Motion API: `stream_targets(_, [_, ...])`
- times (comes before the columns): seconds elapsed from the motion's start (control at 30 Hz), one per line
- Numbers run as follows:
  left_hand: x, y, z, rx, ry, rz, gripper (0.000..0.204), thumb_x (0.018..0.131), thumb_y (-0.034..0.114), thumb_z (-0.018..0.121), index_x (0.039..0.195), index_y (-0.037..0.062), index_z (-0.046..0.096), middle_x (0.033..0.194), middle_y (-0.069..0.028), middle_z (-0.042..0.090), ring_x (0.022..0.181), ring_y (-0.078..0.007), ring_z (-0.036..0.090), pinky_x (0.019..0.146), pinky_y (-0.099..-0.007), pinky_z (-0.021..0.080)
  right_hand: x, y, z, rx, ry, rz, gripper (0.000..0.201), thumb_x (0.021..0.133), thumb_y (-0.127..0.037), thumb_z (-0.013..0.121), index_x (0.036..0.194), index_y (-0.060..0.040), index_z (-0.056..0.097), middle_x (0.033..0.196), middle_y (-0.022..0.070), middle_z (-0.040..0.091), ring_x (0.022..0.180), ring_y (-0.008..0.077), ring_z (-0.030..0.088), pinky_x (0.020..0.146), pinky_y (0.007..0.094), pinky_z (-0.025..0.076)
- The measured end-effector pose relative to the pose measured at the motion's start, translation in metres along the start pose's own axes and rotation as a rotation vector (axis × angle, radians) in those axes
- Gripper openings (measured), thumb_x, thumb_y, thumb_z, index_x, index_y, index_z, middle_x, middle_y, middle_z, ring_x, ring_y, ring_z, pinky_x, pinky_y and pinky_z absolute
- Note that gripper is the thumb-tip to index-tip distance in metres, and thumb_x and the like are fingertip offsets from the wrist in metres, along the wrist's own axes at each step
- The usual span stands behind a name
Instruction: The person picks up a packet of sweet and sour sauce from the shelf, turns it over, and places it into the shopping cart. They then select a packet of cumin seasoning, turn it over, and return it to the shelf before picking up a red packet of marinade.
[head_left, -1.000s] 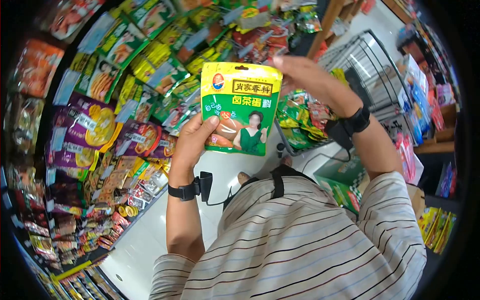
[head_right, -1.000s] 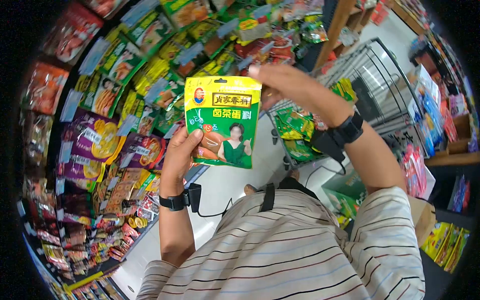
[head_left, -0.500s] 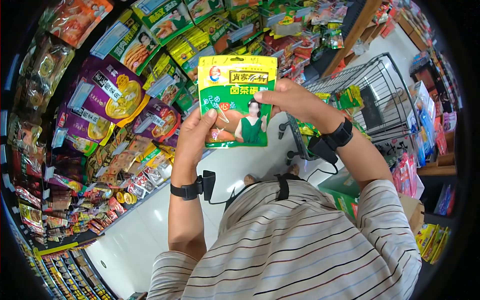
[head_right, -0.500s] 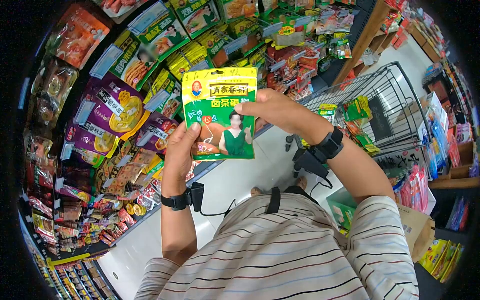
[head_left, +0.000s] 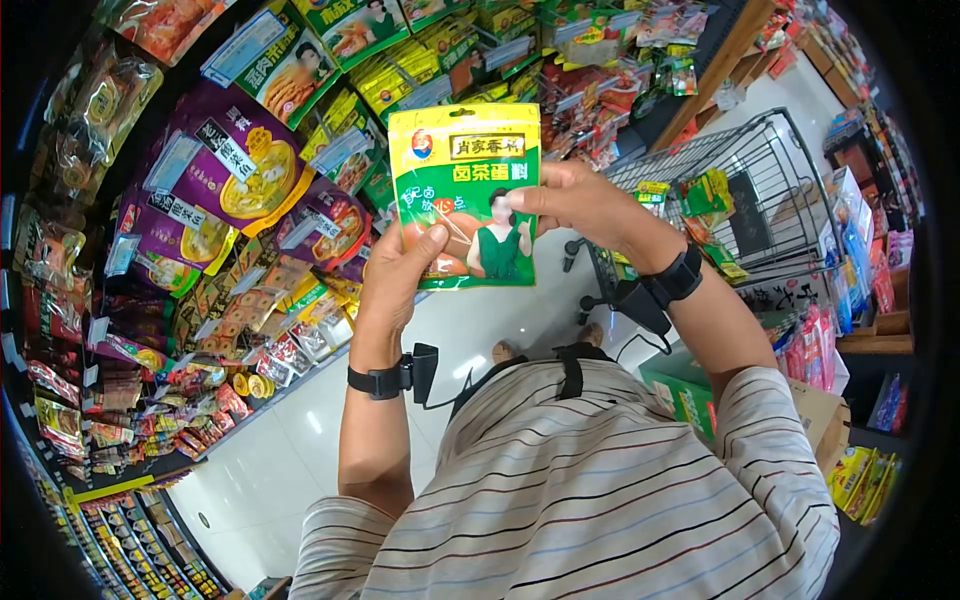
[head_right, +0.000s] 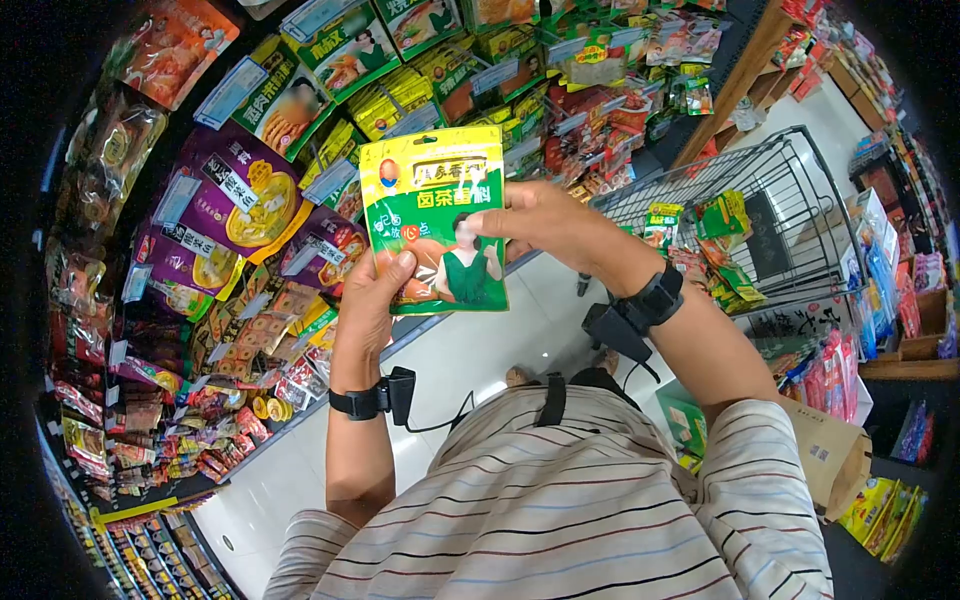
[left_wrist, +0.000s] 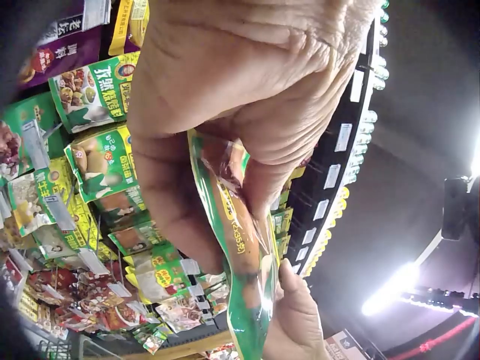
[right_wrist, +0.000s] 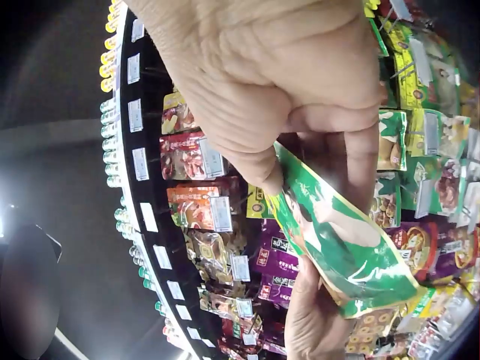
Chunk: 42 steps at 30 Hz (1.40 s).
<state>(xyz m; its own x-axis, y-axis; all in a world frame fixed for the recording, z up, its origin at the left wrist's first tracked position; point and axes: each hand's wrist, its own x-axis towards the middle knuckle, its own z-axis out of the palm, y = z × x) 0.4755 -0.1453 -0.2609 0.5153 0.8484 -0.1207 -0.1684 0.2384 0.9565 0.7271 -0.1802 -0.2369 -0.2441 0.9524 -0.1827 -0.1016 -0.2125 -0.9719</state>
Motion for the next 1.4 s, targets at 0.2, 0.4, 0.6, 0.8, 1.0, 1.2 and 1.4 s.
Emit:
stream_targets(0.2, [-0.006,-0.001,0.003,-0.022,0.026,0.042,0.030,0.097,0.021,0.063,0.118,-0.0001,0.059,0.102,-0.0115,0.071,0.082,-0.0178,0.071,0.072,-0.0280,0.057,0.005,0.018,0.011,0.000,0.001,0.030,0.034,0.091,-0.031,0.070,0.116,-0.0064,0.067,0.104,0.0017,0.070,0.087,0.0104,0.064,0.073,0.0276,0.053])
stream_targets(0.4, [-0.008,-0.010,-0.009,0.018,0.026,0.000,0.032,0.096,0.021,0.064,0.120,-0.0001,0.058,0.106,-0.0117,0.071,0.084,-0.0195,0.071,0.074,-0.0279,0.057,0.008,0.030,0.018,0.007,0.047,0.025,0.032,0.091,-0.028,0.070,0.114,-0.0071,0.068,0.101,0.0012,0.070,0.084,0.0086,0.062,0.069,0.0248,0.048])
stream_targets(0.6, [-0.009,-0.022,-0.013,-0.023,-0.019,-0.056,0.033,0.095,0.023,0.065,0.118,-0.0010,0.060,0.104,-0.0112,0.071,0.082,-0.0194,0.071,0.074,-0.0287,0.057,0.008,0.043,0.024,0.057,0.079,0.020,0.028,0.091,-0.026,0.069,0.111,-0.0067,0.069,0.098,0.0005,0.070,0.081,0.0072,0.060,0.068,0.0244,0.046])
stream_targets(0.8, [-0.009,-0.035,-0.008,-0.035,-0.007,-0.094,0.029,0.097,0.020,0.062,0.115,-0.0023,0.060,0.097,-0.0115,0.071,0.078,-0.0202,0.070,0.072,-0.0299,0.056,0.008,0.060,0.017,0.039,0.068,0.129,0.030,0.093,-0.028,0.066,0.116,-0.0084,0.067,0.102,-0.0011,0.068,0.088,0.0080,0.061,0.076,0.0260,0.048])
stream_targets(1.0, [-0.012,-0.046,-0.001,-0.015,-0.068,-0.173,0.030,0.097,0.019,0.062,0.119,-0.0015,0.060,0.098,-0.0126,0.071,0.076,-0.0209,0.071,0.068,-0.0302,0.057,-0.001,0.083,0.008,0.082,0.101,0.198,0.031,0.094,-0.027,0.065,0.117,-0.0061,0.065,0.105,0.0009,0.068,0.093,0.0101,0.063,0.081,0.0284,0.051])
stream_targets(1.2, [-0.013,-0.040,0.017,-0.053,-0.014,-0.212,0.038,0.096,0.019,0.063,0.128,0.0010,0.054,0.111,-0.0097,0.068,0.093,-0.0178,0.069,0.082,-0.0301,0.056,-0.013,0.086,0.002,0.145,0.103,0.177,0.029,0.094,-0.024,0.064,0.116,-0.0054,0.066,0.106,0.0019,0.068,0.094,0.0108,0.063,0.081,0.0282,0.051])
stream_targets(1.4, [-0.010,-0.053,0.022,-0.114,0.004,-0.241,0.040,0.094,0.017,0.065,0.129,0.0015,0.052,0.115,-0.0117,0.066,0.097,-0.0196,0.068,0.082,-0.0335,0.058,-0.024,0.086,-0.002,0.167,0.080,0.182,0.030,0.093,-0.031,0.066,0.113,-0.0081,0.067,0.097,-0.0018,0.067,0.085,0.0070,0.061,0.072,0.0238,0.046])
